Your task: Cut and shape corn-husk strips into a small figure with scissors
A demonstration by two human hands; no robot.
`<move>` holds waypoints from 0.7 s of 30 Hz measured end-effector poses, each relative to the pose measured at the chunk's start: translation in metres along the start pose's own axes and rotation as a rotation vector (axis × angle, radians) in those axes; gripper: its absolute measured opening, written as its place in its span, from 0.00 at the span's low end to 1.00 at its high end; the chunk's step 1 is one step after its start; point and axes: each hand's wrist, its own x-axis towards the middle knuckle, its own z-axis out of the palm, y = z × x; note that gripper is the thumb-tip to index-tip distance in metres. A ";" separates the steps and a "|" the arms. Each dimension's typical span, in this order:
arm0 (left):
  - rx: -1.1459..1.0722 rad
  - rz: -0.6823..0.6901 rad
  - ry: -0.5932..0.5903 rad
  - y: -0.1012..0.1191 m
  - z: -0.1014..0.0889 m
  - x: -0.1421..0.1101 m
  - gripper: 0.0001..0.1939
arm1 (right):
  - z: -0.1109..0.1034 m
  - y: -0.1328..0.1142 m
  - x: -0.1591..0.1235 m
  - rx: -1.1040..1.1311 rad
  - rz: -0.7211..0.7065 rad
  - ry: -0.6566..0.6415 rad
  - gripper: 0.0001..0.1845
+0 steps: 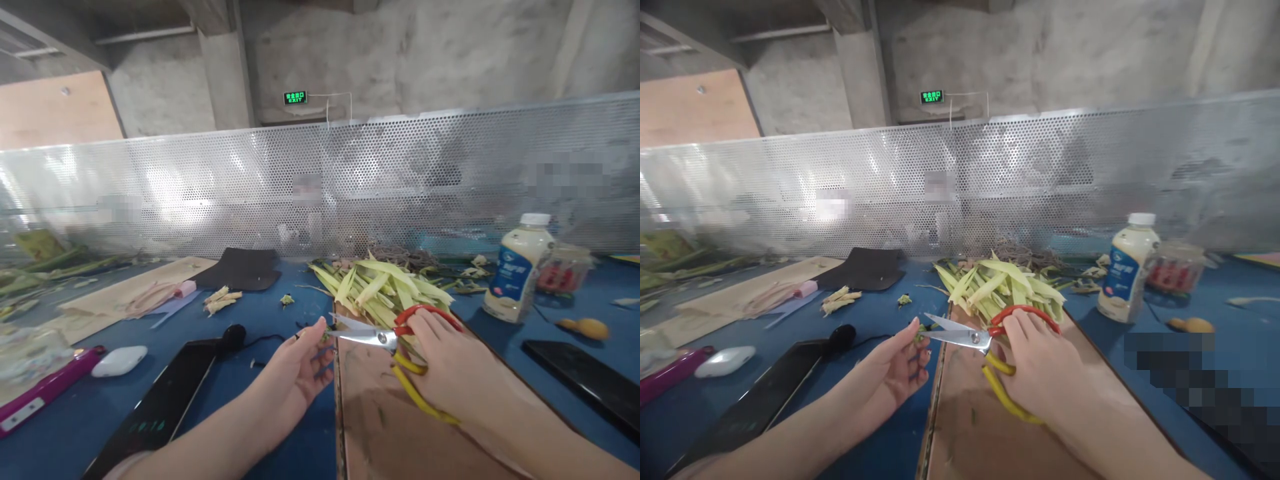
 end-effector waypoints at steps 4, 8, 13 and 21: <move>0.008 0.031 -0.007 0.000 0.001 0.003 0.15 | 0.002 0.000 0.000 0.019 -0.010 -0.003 0.08; 0.018 0.023 0.018 0.000 0.001 0.006 0.15 | 0.002 0.000 0.000 0.033 -0.011 -0.005 0.08; 0.016 -0.021 -0.024 -0.001 0.000 0.009 0.18 | 0.005 0.001 -0.003 0.032 -0.015 -0.047 0.08; 0.041 -0.054 -0.073 -0.005 -0.007 0.015 0.23 | 0.002 -0.004 -0.003 -0.021 -0.101 0.026 0.09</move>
